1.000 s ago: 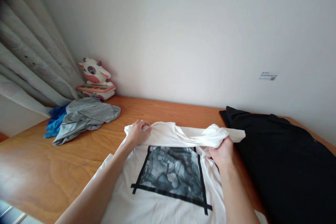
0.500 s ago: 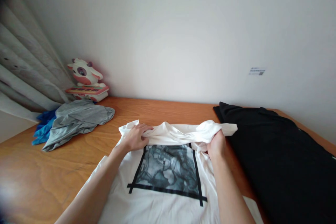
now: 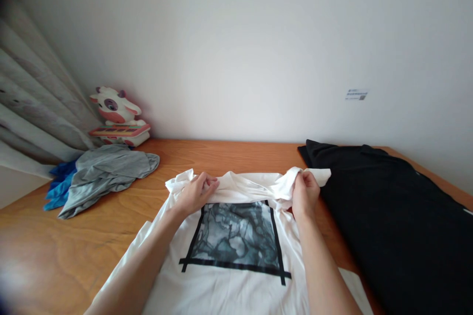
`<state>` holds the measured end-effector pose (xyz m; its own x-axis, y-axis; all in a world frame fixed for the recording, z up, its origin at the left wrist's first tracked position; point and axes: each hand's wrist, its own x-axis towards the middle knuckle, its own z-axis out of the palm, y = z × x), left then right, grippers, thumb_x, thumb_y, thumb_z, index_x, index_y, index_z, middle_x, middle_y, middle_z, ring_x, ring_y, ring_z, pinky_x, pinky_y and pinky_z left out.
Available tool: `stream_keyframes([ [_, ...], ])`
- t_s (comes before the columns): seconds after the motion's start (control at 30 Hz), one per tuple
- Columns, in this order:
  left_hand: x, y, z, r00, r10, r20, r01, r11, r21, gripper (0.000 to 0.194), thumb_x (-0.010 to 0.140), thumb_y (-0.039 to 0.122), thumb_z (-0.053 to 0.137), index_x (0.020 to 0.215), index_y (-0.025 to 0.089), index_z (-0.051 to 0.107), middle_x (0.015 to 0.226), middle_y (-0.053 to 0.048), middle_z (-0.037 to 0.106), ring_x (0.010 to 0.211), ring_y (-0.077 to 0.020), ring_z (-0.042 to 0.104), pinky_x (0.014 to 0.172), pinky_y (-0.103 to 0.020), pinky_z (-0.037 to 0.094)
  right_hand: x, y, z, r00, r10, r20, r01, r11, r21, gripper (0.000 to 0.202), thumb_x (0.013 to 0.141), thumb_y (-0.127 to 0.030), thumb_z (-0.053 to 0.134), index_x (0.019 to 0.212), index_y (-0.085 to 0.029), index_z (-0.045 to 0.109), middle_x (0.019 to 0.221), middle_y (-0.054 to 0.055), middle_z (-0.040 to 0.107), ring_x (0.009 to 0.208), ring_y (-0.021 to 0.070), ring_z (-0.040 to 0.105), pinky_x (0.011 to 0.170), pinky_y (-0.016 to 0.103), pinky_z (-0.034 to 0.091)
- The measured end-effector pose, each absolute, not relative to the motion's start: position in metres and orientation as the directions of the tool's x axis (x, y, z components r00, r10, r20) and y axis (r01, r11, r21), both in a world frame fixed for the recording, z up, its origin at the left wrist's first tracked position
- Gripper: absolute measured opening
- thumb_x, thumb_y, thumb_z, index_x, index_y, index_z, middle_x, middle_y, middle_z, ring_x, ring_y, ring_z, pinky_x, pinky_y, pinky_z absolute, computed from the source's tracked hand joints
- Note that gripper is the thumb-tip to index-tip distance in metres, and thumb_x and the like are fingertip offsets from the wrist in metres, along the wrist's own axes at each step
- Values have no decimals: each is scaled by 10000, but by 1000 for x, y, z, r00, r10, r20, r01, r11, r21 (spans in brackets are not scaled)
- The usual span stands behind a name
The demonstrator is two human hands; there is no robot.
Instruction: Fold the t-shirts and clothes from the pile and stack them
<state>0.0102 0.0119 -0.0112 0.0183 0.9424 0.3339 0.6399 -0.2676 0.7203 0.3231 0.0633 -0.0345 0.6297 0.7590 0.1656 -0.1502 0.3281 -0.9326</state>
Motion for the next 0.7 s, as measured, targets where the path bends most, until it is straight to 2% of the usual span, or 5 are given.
stream_keyframes([
  [0.13,12,19,-22,1,938,347,660,-262,705,251,755,332,761,978,272,663,1010,-61,755,994,-314,673,887,-399,493,322,65,-35,649,743,166,-165,350,-922,321,641,-418,731,816,-237,532,693,-59,605,621,136,563,563,246,436],
  [0.3,9,21,-19,88,948,305,654,-286,701,500,658,137,684,1136,281,714,857,0,720,776,-223,664,751,-315,509,323,62,-34,661,720,211,-48,321,-946,465,724,-382,630,1154,-204,622,754,-31,621,618,142,543,571,264,408],
  [0.43,8,22,-17,108,927,358,694,-329,641,266,670,89,615,842,233,758,794,-21,641,739,-203,631,741,-311,510,325,61,-37,631,703,327,181,277,-944,352,771,-337,499,1006,-173,703,853,38,672,719,180,586,689,321,460],
  [0.53,3,24,-18,6,898,439,659,-334,674,196,682,84,600,768,224,706,848,-34,597,791,-208,626,779,-332,532,325,62,-40,597,690,408,284,294,-913,281,725,-297,520,925,-190,686,943,59,663,790,197,600,793,365,480],
  [0.7,-8,24,-15,-152,784,602,585,-420,694,189,652,49,552,714,227,554,1059,-77,532,1135,-266,573,892,-370,519,324,62,-42,513,687,514,386,350,-853,182,618,-253,623,798,-223,614,990,51,593,886,219,573,871,405,482],
])
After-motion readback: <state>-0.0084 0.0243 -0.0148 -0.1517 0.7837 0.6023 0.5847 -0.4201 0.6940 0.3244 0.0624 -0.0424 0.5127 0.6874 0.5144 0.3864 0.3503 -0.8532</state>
